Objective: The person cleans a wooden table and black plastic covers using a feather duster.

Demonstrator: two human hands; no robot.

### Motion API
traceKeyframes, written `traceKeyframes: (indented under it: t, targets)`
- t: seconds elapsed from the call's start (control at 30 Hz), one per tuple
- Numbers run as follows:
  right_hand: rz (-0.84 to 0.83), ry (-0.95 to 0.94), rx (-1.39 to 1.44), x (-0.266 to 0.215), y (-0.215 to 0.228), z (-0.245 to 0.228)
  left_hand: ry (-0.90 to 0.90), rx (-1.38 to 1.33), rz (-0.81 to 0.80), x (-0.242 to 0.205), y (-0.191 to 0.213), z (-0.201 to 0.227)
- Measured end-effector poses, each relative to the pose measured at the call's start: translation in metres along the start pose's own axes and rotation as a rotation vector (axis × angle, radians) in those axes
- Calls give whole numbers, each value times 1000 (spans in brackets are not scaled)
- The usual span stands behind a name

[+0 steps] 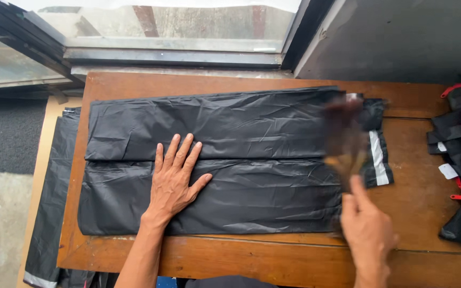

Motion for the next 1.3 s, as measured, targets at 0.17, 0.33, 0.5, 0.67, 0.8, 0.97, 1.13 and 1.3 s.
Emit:
traceKeyframes:
  t: [0.17,0.33,0.5,0.67,0.8,0.97,1.13,1.3]
  targets:
    - [206,-114,52,14,20,36,6,-6,15,2,2,0]
    - [424,-80,16,12,8,54,-28,-108,-16,-9,12,16]
    - [869,232,-76,-20,34,33,-185,-340,-194,-30,14,60]
    - [373,248,130,-11,16,-19,-247,-294,-285,-45,1,91]
    - [602,413,112,-19,17,-44,-239,-241,-269,-44,3,92]
    - [58,166,395,-3,6,-41,-242,-228,-210,-50,10,94]
    - [-168,327,1143,3,18,-36,-185,-176,-147,-54,31,87]
    - [-209,302,1207,2,21,-19,-140,-52,-154,-60,44,67]
Point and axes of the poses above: each hand's wrist, its own x-axis towards the middle knuckle, its own y-axis out of the back of the hand, z = x × y, the point moved 9 cm from there along x, towards the middle knuckle, and after that the axes turned 6 degrees about -x, right-handed, at the moved point
